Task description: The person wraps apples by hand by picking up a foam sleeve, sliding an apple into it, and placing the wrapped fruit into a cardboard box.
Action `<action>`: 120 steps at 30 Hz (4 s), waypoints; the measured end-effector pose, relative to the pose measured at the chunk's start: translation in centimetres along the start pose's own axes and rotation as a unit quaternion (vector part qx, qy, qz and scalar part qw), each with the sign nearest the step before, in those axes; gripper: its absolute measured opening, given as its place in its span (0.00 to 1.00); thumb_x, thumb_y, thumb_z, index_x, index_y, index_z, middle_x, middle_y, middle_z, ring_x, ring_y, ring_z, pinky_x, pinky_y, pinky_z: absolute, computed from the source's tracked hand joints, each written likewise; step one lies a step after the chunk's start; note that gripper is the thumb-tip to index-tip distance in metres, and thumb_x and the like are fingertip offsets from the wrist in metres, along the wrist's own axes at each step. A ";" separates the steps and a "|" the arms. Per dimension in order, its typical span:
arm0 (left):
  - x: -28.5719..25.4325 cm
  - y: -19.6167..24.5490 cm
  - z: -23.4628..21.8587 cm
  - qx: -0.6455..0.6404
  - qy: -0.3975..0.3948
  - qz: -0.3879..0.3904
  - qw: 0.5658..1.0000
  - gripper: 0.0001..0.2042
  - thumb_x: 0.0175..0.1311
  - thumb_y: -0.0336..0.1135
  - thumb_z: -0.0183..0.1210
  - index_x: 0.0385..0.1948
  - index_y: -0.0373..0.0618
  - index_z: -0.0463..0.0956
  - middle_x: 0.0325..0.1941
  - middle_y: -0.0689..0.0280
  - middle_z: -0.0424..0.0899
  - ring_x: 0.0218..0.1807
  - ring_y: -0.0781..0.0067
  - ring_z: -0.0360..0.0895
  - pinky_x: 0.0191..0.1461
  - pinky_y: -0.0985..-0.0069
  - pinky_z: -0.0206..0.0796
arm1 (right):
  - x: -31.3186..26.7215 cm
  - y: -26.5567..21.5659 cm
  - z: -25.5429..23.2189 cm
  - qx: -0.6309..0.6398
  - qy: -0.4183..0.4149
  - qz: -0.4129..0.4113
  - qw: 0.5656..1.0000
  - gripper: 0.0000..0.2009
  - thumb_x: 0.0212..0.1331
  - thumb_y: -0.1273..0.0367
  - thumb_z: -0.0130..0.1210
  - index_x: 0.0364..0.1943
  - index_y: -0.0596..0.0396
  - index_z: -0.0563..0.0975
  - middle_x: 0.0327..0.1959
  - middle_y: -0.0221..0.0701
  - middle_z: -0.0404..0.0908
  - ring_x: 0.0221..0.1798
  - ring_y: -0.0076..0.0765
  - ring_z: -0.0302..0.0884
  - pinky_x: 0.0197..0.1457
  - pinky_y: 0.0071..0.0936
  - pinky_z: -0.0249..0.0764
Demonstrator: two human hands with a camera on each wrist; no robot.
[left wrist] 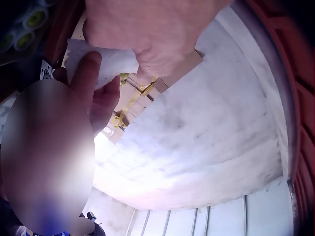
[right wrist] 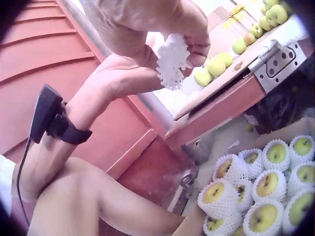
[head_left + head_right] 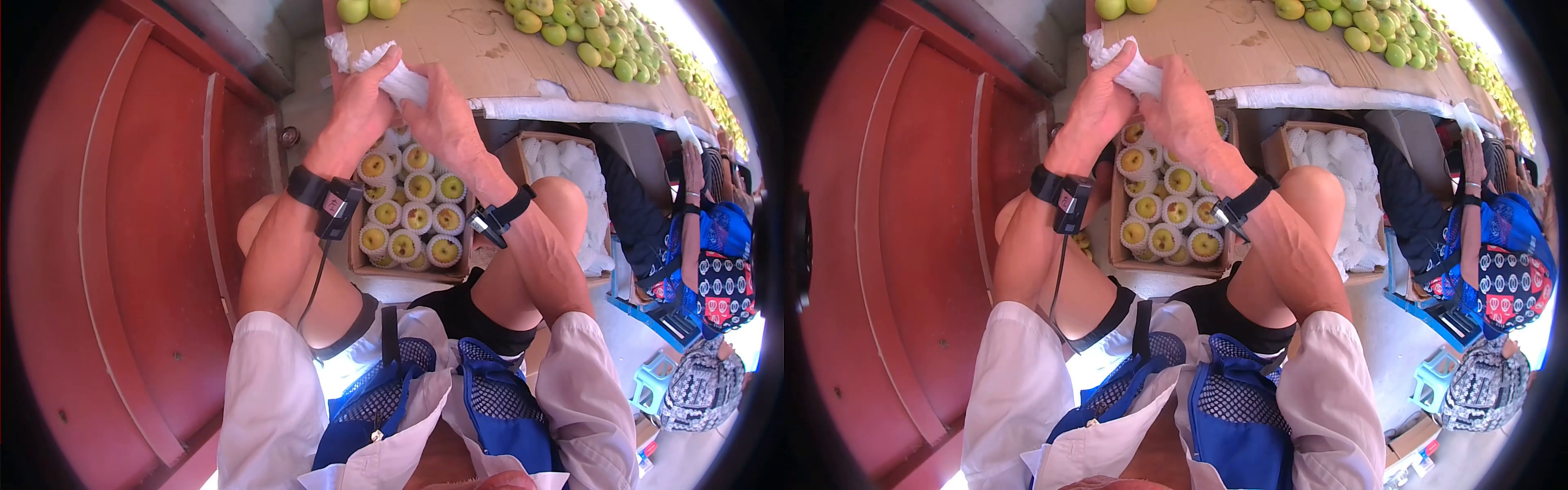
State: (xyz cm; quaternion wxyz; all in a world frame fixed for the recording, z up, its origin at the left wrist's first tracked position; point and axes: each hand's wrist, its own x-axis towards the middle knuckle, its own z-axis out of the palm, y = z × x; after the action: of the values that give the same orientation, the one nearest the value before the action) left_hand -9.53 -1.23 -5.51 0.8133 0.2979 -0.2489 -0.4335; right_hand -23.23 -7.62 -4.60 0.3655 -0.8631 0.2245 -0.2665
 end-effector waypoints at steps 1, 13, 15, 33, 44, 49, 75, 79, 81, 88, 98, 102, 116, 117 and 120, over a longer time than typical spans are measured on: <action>0.2 0.0 0.0 0.001 -0.015 0.015 1.000 0.28 0.70 0.34 0.64 0.69 0.50 0.63 0.66 0.66 0.74 0.67 0.65 0.72 0.71 0.60 0.65 | 0.1 -0.4 -0.4 0.016 -0.005 0.012 1.000 0.28 0.58 0.69 0.61 0.63 0.61 0.67 0.55 0.52 0.78 0.57 0.62 0.78 0.60 0.47 0.76; -0.2 1.9 0.6 0.098 0.086 -0.007 0.991 0.10 0.67 0.30 0.65 0.45 0.40 0.77 0.40 0.60 0.85 0.49 0.59 0.85 0.54 0.62 0.78 | -0.4 0.8 0.2 0.008 -0.087 0.081 0.993 0.35 0.57 0.55 0.65 0.61 0.67 0.67 0.50 0.54 0.82 0.54 0.56 0.83 0.60 0.43 0.77; 0.2 2.3 0.1 0.067 0.053 -0.011 0.996 0.06 0.68 0.29 0.64 0.40 0.43 0.75 0.33 0.66 0.81 0.44 0.62 0.85 0.51 0.60 0.78 | -0.8 -0.2 -2.5 0.050 -0.071 0.093 0.992 0.34 0.58 0.57 0.65 0.61 0.67 0.68 0.49 0.49 0.83 0.51 0.49 0.84 0.56 0.38 0.78; 0.4 5.5 -1.0 0.037 -0.018 -0.092 0.995 0.03 0.69 0.26 0.62 0.37 0.39 0.76 0.23 0.74 0.65 0.25 0.80 0.64 0.39 0.74 0.63 | -26.4 17.6 -25.4 0.020 0.060 0.416 0.907 0.14 0.59 0.66 0.62 0.46 0.59 0.83 0.35 0.28 0.87 0.35 0.23 0.85 0.33 0.21 0.72; 1.3 6.1 -1.3 0.048 -0.022 -0.087 0.995 0.06 0.70 0.25 0.59 0.44 0.34 0.77 0.24 0.73 0.62 0.27 0.78 0.62 0.43 0.73 0.62 | -37.3 19.4 -20.1 -0.158 0.193 0.470 0.847 0.16 0.59 0.62 0.60 0.43 0.61 0.84 0.37 0.40 0.88 0.40 0.39 0.86 0.47 0.32 0.78; 1.7 6.0 -1.6 0.063 -0.011 -0.090 0.994 0.05 0.70 0.26 0.60 0.42 0.36 0.77 0.24 0.74 0.62 0.26 0.79 0.62 0.43 0.73 0.62 | -34.3 18.5 -20.1 -0.166 0.244 0.400 0.867 0.15 0.61 0.62 0.60 0.44 0.60 0.84 0.39 0.39 0.88 0.42 0.38 0.86 0.48 0.32 0.78; 0.4 5.9 0.2 0.066 0.048 -0.054 0.995 0.06 0.69 0.26 0.62 0.32 0.42 0.74 0.22 0.73 0.64 0.24 0.79 0.62 0.38 0.74 0.61 | -20.7 24.3 -18.4 -0.468 -0.006 0.205 0.860 0.25 0.52 0.77 0.56 0.56 0.35 0.81 0.62 0.41 0.74 0.66 0.51 0.71 0.58 0.47 0.77; 1.6 6.3 -2.3 0.063 0.030 -0.062 0.996 0.05 0.68 0.26 0.62 0.33 0.41 0.75 0.23 0.73 0.64 0.24 0.80 0.61 0.38 0.74 0.60 | -20.3 24.3 -18.0 -0.454 -0.001 0.190 0.870 0.23 0.52 0.78 0.55 0.52 0.37 0.82 0.60 0.40 0.76 0.65 0.50 0.73 0.58 0.45 0.76; 1.9 6.2 -2.8 0.063 0.036 -0.063 0.995 0.05 0.68 0.27 0.64 0.33 0.41 0.75 0.23 0.74 0.65 0.24 0.80 0.62 0.38 0.74 0.60 | -20.1 24.3 -18.4 -0.460 -0.034 0.198 0.865 0.19 0.53 0.77 0.56 0.48 0.40 0.83 0.57 0.38 0.78 0.61 0.48 0.75 0.57 0.43 0.77; -0.7 5.8 2.2 0.161 0.040 -0.017 0.986 0.06 0.69 0.34 0.63 0.33 0.50 0.73 0.22 0.73 0.73 0.24 0.78 0.73 0.30 0.76 0.68 | -18.8 17.7 -19.7 -0.320 0.095 0.104 0.937 0.10 0.56 0.74 0.62 0.42 0.49 0.83 0.47 0.36 0.81 0.50 0.46 0.80 0.53 0.37 0.76; -1.8 3.3 4.8 0.219 -0.139 -0.068 0.963 0.08 0.66 0.34 0.65 0.38 0.40 0.79 0.25 0.67 0.80 0.23 0.77 0.75 0.28 0.76 0.69 | -10.3 0.3 -18.0 -0.135 0.175 -0.010 0.975 0.11 0.57 0.77 0.64 0.45 0.56 0.81 0.46 0.33 0.80 0.49 0.37 0.78 0.55 0.31 0.74; -3.3 3.1 7.4 0.217 -0.107 -0.072 0.968 0.11 0.67 0.36 0.65 0.43 0.39 0.79 0.31 0.64 0.84 0.32 0.73 0.82 0.35 0.76 0.74 | -6.1 -3.8 -14.8 -0.020 0.173 -0.012 0.985 0.12 0.58 0.76 0.64 0.46 0.57 0.81 0.45 0.33 0.77 0.48 0.32 0.75 0.52 0.30 0.74; -3.4 3.0 6.1 0.306 0.009 0.072 0.949 0.16 0.64 0.30 0.67 0.50 0.35 0.78 0.46 0.64 0.85 0.46 0.78 0.82 0.47 0.78 0.77 | -0.6 -4.2 -8.1 0.077 0.131 0.043 0.987 0.16 0.63 0.65 0.63 0.47 0.65 0.84 0.42 0.39 0.84 0.44 0.34 0.82 0.51 0.28 0.76; -3.4 3.0 6.0 0.317 0.022 0.084 0.944 0.15 0.63 0.31 0.67 0.48 0.34 0.78 0.44 0.64 0.85 0.44 0.78 0.81 0.46 0.78 0.76 | -0.6 -4.2 -8.0 0.094 0.117 0.068 0.986 0.17 0.64 0.64 0.62 0.47 0.66 0.84 0.42 0.38 0.85 0.45 0.33 0.82 0.51 0.27 0.75; -3.5 2.9 6.0 0.337 0.038 0.111 0.934 0.15 0.63 0.33 0.68 0.44 0.33 0.78 0.40 0.64 0.86 0.41 0.78 0.80 0.45 0.77 0.73 | -0.9 -4.9 -8.3 0.162 0.086 0.109 0.977 0.18 0.66 0.63 0.62 0.48 0.66 0.84 0.41 0.36 0.86 0.45 0.30 0.83 0.51 0.25 0.75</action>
State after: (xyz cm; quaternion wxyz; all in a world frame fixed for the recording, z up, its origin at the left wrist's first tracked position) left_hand -13.59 1.45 0.19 0.7171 0.5412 -0.3803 -0.2198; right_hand -28.13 -8.20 3.73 0.5065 -0.7368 0.3021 -0.3307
